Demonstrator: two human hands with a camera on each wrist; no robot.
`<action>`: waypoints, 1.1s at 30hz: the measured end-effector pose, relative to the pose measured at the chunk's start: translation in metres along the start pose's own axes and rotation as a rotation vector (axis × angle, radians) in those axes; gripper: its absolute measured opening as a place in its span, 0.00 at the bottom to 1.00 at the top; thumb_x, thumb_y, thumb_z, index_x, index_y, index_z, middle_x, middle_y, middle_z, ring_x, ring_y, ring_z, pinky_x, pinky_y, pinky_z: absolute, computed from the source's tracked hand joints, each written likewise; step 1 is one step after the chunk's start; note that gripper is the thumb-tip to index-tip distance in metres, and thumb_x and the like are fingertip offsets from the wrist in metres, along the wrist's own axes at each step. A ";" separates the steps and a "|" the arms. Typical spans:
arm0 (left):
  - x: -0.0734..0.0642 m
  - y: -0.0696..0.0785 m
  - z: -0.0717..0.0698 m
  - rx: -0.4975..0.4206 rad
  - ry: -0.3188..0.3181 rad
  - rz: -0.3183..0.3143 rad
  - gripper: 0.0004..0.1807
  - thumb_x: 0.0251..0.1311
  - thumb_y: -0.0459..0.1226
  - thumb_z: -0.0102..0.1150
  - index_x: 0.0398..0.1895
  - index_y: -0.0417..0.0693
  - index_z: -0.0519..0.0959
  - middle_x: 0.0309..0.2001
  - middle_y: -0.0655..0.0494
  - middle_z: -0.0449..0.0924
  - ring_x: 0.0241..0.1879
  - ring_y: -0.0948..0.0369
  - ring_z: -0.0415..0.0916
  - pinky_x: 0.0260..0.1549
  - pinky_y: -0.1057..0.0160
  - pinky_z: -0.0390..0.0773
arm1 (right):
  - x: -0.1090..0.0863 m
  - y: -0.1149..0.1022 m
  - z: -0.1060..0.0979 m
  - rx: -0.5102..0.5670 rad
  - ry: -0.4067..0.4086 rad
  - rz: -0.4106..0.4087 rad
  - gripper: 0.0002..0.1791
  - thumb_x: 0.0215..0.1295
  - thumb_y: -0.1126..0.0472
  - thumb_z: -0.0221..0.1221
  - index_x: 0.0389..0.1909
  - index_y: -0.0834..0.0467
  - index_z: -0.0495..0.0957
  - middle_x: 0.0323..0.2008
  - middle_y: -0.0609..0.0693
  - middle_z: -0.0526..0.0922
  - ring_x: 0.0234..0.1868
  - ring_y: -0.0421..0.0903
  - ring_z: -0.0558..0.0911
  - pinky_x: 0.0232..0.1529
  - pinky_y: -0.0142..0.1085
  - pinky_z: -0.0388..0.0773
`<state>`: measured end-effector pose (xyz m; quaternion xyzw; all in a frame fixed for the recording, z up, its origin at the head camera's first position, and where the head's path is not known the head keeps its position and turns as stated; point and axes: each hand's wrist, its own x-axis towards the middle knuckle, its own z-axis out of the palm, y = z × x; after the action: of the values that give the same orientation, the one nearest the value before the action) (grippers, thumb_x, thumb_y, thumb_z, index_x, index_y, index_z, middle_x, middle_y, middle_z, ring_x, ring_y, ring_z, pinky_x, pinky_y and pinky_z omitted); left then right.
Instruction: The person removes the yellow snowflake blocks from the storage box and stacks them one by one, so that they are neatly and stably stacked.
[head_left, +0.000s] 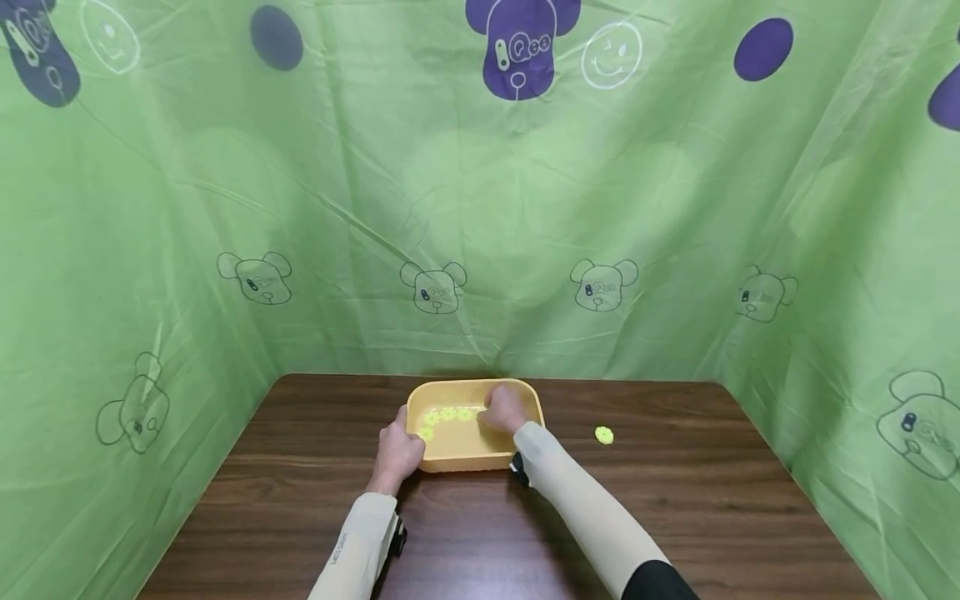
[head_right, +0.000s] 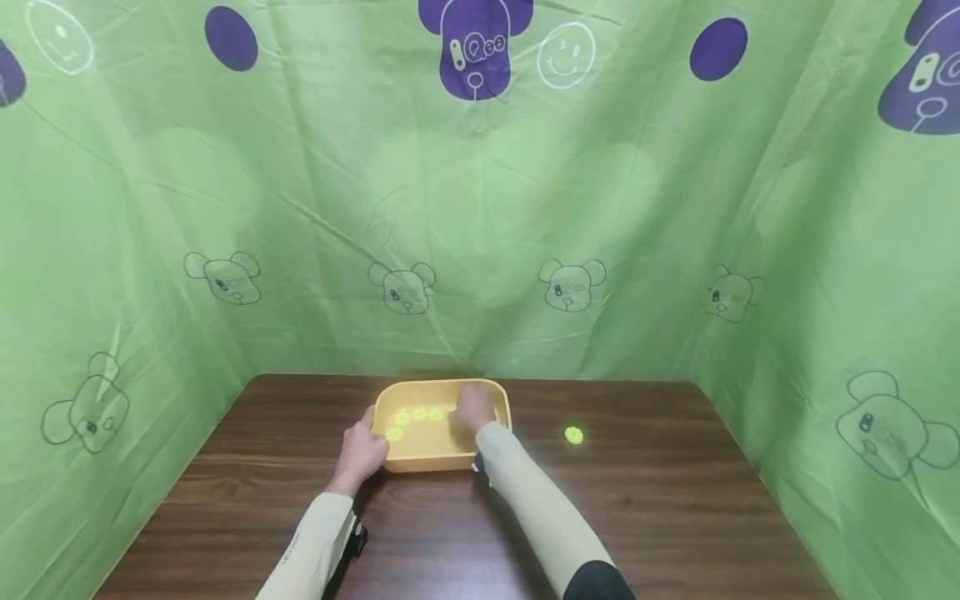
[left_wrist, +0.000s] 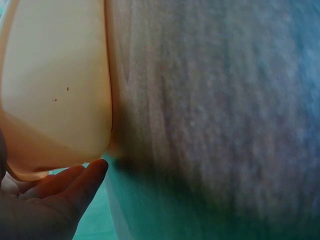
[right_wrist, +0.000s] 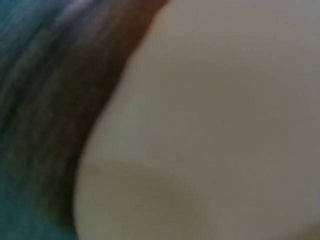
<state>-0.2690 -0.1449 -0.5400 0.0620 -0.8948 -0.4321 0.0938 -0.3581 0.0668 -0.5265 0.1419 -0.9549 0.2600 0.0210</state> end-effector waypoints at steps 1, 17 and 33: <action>0.000 0.000 0.000 -0.001 -0.002 -0.001 0.40 0.54 0.27 0.47 0.76 0.35 0.59 0.63 0.26 0.73 0.60 0.40 0.76 0.56 0.43 0.77 | -0.001 -0.001 0.001 -0.003 -0.003 0.010 0.24 0.50 0.68 0.66 0.11 0.52 0.59 0.14 0.41 0.53 0.18 0.39 0.52 0.21 0.30 0.50; 0.002 0.001 0.000 0.009 0.000 0.020 0.40 0.53 0.26 0.47 0.76 0.33 0.59 0.62 0.25 0.74 0.59 0.41 0.77 0.54 0.43 0.78 | -0.002 -0.003 0.001 -0.060 -0.012 0.077 0.10 0.50 0.63 0.71 0.22 0.57 0.78 0.25 0.48 0.79 0.26 0.44 0.74 0.29 0.36 0.72; 0.000 0.000 0.000 -0.004 0.014 0.017 0.40 0.53 0.26 0.47 0.76 0.32 0.59 0.63 0.26 0.73 0.60 0.40 0.76 0.56 0.43 0.77 | -0.007 -0.008 0.001 -0.082 -0.067 0.084 0.10 0.58 0.61 0.70 0.30 0.59 0.78 0.33 0.51 0.79 0.31 0.46 0.75 0.33 0.39 0.76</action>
<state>-0.2686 -0.1450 -0.5404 0.0573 -0.8938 -0.4325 0.1036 -0.3493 0.0615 -0.5240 0.1095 -0.9700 0.2162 -0.0159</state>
